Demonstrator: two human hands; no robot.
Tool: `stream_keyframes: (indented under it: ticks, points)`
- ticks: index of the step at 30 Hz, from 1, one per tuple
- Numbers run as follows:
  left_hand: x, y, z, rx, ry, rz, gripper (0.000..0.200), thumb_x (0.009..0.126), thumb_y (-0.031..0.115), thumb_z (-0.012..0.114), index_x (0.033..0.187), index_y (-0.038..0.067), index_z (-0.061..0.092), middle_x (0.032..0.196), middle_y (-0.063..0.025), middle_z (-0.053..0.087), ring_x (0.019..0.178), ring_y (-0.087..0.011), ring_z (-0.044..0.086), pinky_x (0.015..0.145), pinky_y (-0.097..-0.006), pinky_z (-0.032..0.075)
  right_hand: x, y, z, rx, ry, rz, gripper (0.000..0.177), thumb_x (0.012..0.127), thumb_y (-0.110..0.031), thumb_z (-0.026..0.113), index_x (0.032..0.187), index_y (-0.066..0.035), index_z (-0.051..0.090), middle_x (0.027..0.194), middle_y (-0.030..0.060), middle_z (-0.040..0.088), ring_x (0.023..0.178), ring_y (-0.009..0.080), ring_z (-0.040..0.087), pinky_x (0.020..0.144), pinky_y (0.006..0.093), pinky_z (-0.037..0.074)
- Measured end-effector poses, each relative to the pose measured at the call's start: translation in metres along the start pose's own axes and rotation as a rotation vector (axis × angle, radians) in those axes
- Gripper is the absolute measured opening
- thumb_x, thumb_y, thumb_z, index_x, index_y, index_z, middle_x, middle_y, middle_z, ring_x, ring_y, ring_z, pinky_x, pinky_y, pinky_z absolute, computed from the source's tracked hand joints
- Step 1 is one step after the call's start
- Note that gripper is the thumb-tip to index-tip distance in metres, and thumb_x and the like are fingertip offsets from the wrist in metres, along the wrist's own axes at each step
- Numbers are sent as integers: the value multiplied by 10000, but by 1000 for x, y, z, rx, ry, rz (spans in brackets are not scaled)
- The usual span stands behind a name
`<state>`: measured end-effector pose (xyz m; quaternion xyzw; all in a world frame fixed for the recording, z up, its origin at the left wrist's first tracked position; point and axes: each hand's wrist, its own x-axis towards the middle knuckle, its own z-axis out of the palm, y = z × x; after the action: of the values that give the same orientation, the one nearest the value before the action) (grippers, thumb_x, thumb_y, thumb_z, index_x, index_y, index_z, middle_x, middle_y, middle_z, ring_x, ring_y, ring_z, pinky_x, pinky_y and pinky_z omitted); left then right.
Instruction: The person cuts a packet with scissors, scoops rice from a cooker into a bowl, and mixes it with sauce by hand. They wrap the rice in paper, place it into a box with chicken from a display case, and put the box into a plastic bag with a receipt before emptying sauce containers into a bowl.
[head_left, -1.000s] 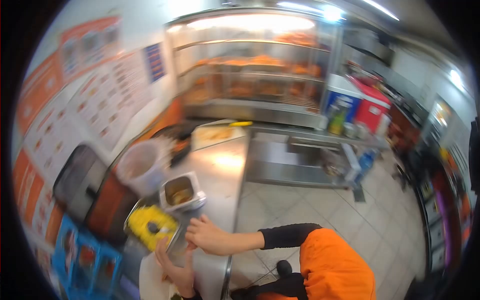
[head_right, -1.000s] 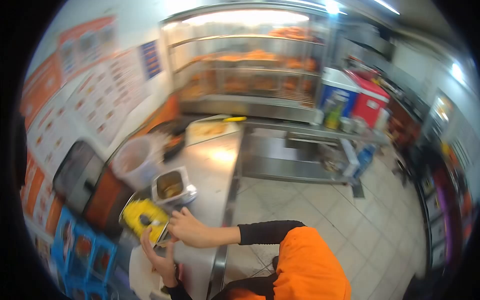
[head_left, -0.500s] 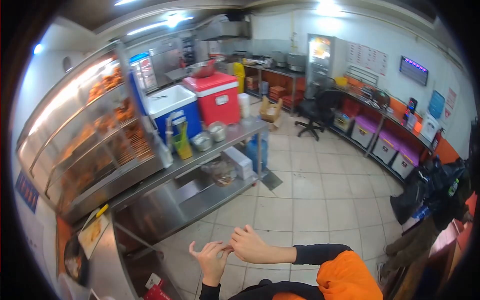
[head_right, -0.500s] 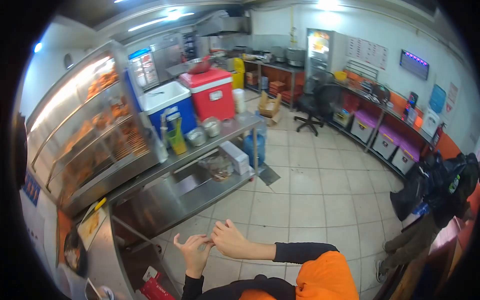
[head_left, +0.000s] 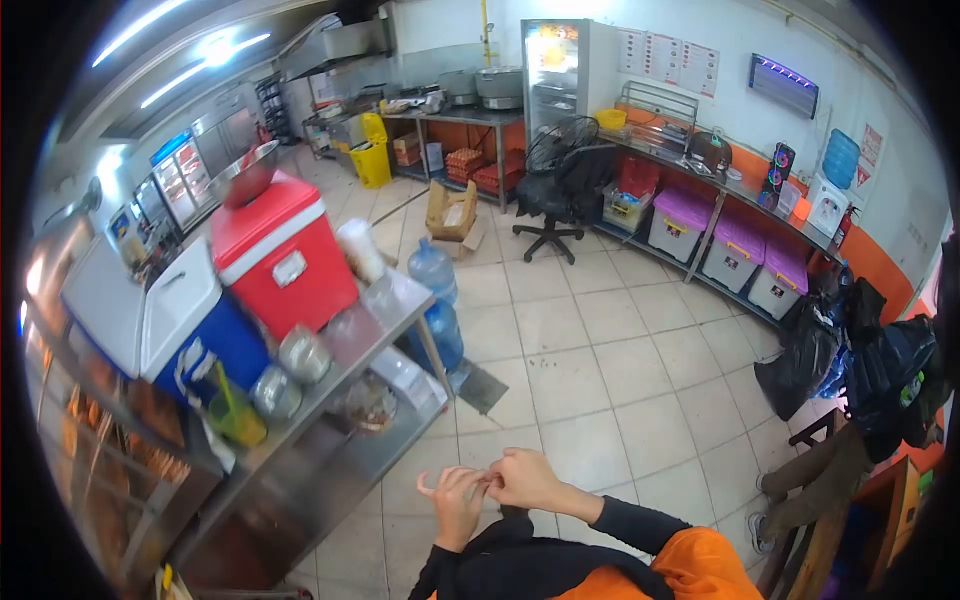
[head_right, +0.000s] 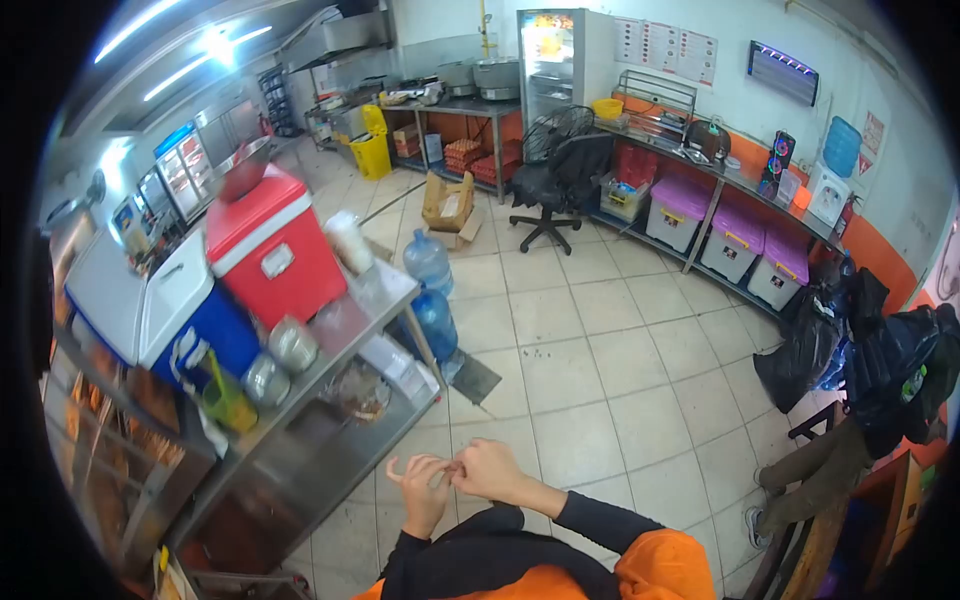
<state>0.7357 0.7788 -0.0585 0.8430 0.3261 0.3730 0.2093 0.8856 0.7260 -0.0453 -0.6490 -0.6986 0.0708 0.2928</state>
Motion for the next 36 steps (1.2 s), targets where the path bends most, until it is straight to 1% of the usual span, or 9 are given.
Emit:
stream_keyframes:
  ticks: [8,14,19,25,29,31,33,35,36]
  points:
    - [206,-44,172,-177,-182,258,166,746,59,679,893,134,675,859,11,628,939,-175,577,962,-463,232,94,208,-31,564,210,726,229,695,-193,681,593,1,616,512,64,565,494,101,526,487,278,429]
    - [331,-87,312,-154,-377,420,143,815,137,625,956,124,644,915,-6,604,986,-173,550,948,-467,250,158,372,-21,1053,485,896,202,761,-116,648,631,38,647,602,72,627,538,103,551,517,244,452]
    - [453,-125,391,-2,-376,416,156,821,153,608,975,132,630,928,-4,595,997,-169,537,938,-462,260,264,490,-25,1038,491,925,157,771,-91,613,658,3,667,596,45,600,505,88,513,467,226,368]
    - [599,-196,412,300,-223,243,166,802,139,609,967,150,625,944,14,601,1001,-148,539,930,-456,269,441,601,-14,1500,116,1031,145,808,-153,640,765,-19,676,625,11,588,531,64,483,443,224,313]
    - [679,-260,407,339,-173,62,107,830,159,597,928,132,633,934,0,618,977,-172,559,927,-441,281,576,645,-13,1334,-180,900,172,851,-166,594,738,-46,642,610,23,574,477,81,455,426,226,313]
    - [706,-305,410,173,-69,-240,105,858,186,589,901,103,638,906,-29,637,933,-216,581,920,-418,299,637,682,3,1176,-297,738,190,870,-213,593,792,-48,646,644,30,592,514,85,481,451,228,341]
    - [733,-347,409,169,11,-337,133,874,209,581,906,92,636,888,-45,638,899,-224,591,929,-413,301,688,723,15,1096,-180,678,264,878,-290,587,826,-37,646,686,41,611,566,100,526,486,242,386]
    - [758,-387,408,152,88,-450,164,891,233,573,911,82,634,870,-61,638,865,-232,601,938,-409,303,712,802,62,662,149,629,268,863,-269,567,861,-8,629,694,52,609,609,119,552,515,263,420]
    - [770,-407,407,153,169,-507,166,884,230,584,895,74,639,854,-73,638,834,-238,606,915,-398,331,719,829,68,710,169,764,238,854,-245,549,877,-13,599,726,60,606,605,143,550,524,267,427]
